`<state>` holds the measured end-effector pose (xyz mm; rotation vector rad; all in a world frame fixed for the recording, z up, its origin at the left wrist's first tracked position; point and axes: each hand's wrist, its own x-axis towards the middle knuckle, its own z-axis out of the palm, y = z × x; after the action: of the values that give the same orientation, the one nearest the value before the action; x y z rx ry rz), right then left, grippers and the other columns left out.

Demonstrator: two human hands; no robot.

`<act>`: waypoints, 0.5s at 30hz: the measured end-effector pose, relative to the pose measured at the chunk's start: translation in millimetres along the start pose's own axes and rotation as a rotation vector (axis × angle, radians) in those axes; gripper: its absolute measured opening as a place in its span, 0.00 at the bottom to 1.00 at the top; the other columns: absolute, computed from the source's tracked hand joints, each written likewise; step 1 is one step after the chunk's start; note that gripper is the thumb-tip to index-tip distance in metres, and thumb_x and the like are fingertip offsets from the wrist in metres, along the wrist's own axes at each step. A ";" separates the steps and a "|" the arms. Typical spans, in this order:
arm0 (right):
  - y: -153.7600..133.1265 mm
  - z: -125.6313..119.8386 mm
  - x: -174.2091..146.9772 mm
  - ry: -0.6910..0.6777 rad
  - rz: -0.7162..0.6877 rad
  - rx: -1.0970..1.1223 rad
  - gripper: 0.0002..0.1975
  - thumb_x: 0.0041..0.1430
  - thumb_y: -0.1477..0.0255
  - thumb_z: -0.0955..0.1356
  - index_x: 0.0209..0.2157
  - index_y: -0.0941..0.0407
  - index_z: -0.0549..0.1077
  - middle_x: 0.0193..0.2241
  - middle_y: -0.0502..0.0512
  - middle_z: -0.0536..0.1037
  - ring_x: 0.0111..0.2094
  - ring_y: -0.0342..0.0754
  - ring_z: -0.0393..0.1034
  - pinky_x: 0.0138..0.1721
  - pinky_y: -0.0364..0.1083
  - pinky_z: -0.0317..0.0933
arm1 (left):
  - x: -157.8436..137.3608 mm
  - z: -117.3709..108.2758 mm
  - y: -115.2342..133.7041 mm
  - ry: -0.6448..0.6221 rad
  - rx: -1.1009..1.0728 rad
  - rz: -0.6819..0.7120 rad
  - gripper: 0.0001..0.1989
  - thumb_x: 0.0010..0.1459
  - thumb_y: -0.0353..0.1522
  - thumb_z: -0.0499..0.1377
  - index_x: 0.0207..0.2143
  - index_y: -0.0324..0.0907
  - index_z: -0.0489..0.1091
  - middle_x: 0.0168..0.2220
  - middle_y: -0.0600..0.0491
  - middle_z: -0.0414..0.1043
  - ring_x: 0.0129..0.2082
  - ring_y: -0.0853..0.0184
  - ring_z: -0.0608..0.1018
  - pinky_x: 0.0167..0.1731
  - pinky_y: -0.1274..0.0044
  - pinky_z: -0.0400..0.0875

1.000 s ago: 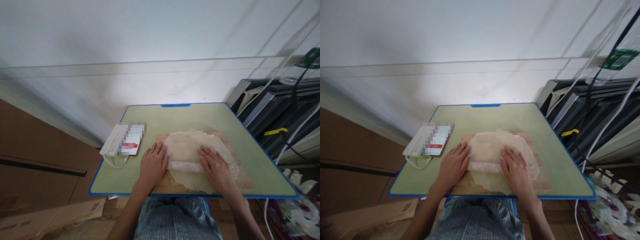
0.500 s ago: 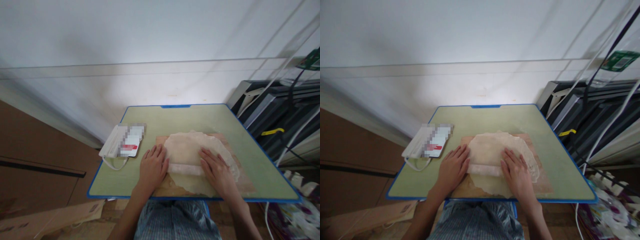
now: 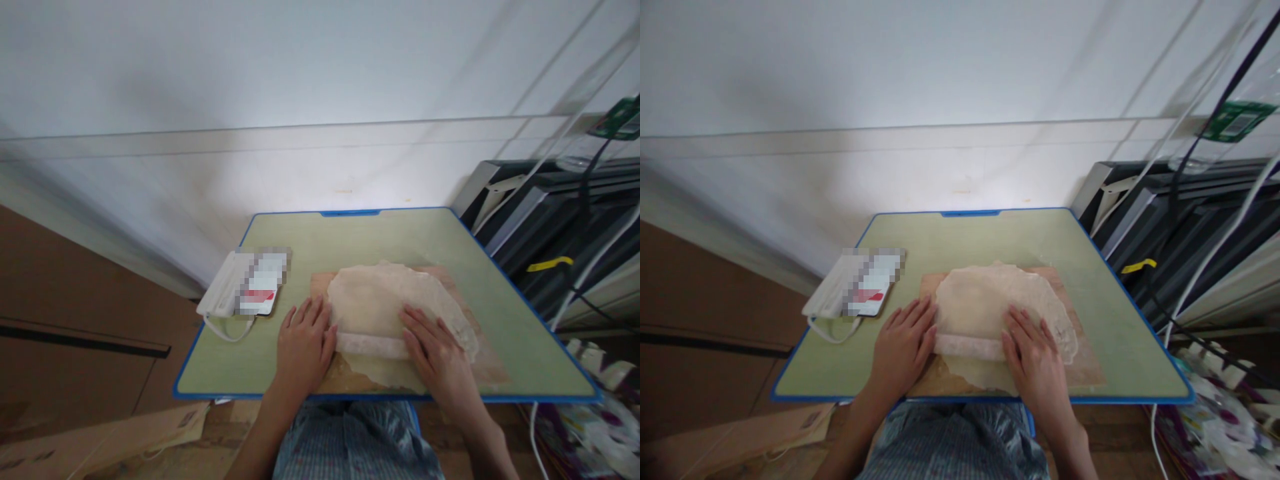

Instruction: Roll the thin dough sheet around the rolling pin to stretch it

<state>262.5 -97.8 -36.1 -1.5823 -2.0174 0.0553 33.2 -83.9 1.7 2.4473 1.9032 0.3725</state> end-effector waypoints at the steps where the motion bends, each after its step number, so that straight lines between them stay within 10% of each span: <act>1: 0.9 1.1 2.1 0.004 -0.003 0.001 0.20 0.64 0.65 0.56 0.46 0.58 0.72 0.50 0.61 0.73 0.53 0.55 0.66 0.54 0.62 0.56 | 1.7 0.3 -0.5 -0.005 0.004 0.000 0.19 0.60 0.31 0.48 0.52 0.41 0.66 0.57 0.47 0.65 0.56 0.57 0.67 0.54 0.61 0.61; 15: 10.8 8.5 16.6 0.018 -0.009 0.036 0.20 0.64 0.63 0.56 0.46 0.57 0.73 0.49 0.61 0.74 0.53 0.55 0.65 0.55 0.62 0.55 | 9.5 3.2 -5.3 0.006 0.016 0.030 0.18 0.61 0.32 0.48 0.52 0.39 0.66 0.56 0.46 0.65 0.55 0.57 0.67 0.53 0.64 0.62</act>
<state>265.9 -77.0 -40.5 -1.5460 -1.9981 0.0733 31.0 -73.0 -0.6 2.4896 1.8814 0.3681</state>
